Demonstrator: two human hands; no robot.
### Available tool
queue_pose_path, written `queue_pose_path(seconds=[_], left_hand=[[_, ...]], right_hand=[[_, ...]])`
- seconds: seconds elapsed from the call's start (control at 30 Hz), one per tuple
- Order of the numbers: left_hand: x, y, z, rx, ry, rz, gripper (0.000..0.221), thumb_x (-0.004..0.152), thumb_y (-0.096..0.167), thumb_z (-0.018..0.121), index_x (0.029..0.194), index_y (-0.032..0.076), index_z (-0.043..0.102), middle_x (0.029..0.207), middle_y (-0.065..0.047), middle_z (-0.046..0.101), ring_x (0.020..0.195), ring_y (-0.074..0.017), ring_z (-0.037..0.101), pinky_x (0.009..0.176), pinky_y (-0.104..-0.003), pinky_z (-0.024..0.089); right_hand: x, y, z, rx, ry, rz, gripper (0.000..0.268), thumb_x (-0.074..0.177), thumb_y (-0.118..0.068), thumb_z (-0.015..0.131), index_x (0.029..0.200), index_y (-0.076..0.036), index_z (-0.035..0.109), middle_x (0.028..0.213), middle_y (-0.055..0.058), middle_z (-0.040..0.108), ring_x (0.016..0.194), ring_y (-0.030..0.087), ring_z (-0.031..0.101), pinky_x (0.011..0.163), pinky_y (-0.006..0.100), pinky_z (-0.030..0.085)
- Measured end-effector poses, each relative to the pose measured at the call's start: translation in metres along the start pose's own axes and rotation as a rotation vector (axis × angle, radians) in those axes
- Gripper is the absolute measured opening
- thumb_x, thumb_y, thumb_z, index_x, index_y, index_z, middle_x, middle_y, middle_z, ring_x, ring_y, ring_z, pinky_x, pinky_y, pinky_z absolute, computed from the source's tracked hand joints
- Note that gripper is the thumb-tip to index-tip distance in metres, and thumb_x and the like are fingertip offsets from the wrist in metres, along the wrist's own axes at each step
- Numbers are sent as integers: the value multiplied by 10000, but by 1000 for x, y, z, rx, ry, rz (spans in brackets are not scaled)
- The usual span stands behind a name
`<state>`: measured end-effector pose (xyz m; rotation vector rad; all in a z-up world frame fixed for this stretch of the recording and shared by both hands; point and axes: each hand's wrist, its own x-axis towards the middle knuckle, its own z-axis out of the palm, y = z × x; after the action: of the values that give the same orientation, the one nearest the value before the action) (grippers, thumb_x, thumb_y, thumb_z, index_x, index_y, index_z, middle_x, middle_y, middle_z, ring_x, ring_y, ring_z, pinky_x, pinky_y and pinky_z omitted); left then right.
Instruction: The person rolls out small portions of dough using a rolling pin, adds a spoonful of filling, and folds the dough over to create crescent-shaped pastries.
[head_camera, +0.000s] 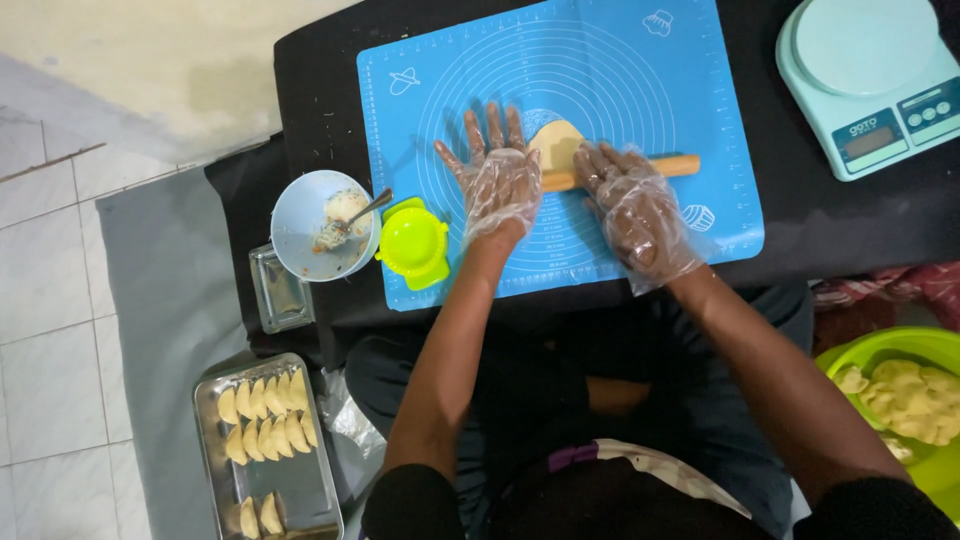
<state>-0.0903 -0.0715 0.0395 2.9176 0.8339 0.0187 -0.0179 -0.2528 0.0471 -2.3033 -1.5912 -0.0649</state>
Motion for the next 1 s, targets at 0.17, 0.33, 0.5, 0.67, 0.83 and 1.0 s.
queue_pose_path(seconds=[0.17,0.33,0.5,0.67,0.83,1.0], left_hand=[[-25,9,-32,-9,-198,-94,624,1105,421,298,1655,163,155,1711,-98,87,1578,-336,46,1151,-767,-58],[-58,13,-39,-11,-222,-57,670,1082,439,351,1639,107,184,1701,-153,123,1573,-364,86,1135,-793,-53],[-54,5,-43,4,-288,-19,684,1072,463,377,1627,95,219,1692,-160,158,1571,-362,101,1122,-805,-73],[-6,-5,-56,-28,-92,-25,629,1072,440,471,1591,107,348,1664,-183,241,1539,-392,225,1144,-790,106],[56,-14,-18,-59,-3,-60,635,1043,496,362,1576,152,331,1665,-106,197,1522,-390,123,1182,-704,69],[68,-19,14,-3,-23,-22,657,1051,507,369,1578,119,321,1665,-147,193,1525,-417,126,1141,-780,82]], right_hand=[[-5,-24,-27,-253,-409,132,629,988,-284,563,1586,-161,412,1568,78,491,1458,291,425,1240,453,261],[-30,-32,-47,-195,-143,-17,543,927,-217,640,1436,-71,522,1350,151,609,1278,350,560,1106,468,418],[-16,-8,-38,60,164,-218,259,939,-138,625,1139,13,564,1039,179,594,984,355,563,901,459,489],[28,27,-30,683,354,-485,358,990,5,486,654,-40,372,606,50,339,526,197,320,640,384,406],[59,39,-37,182,311,-372,153,929,35,702,1079,64,692,873,96,605,796,227,554,868,389,524],[65,57,-15,136,226,-337,229,990,-90,695,1184,26,732,1217,177,686,1084,281,648,996,392,551]])
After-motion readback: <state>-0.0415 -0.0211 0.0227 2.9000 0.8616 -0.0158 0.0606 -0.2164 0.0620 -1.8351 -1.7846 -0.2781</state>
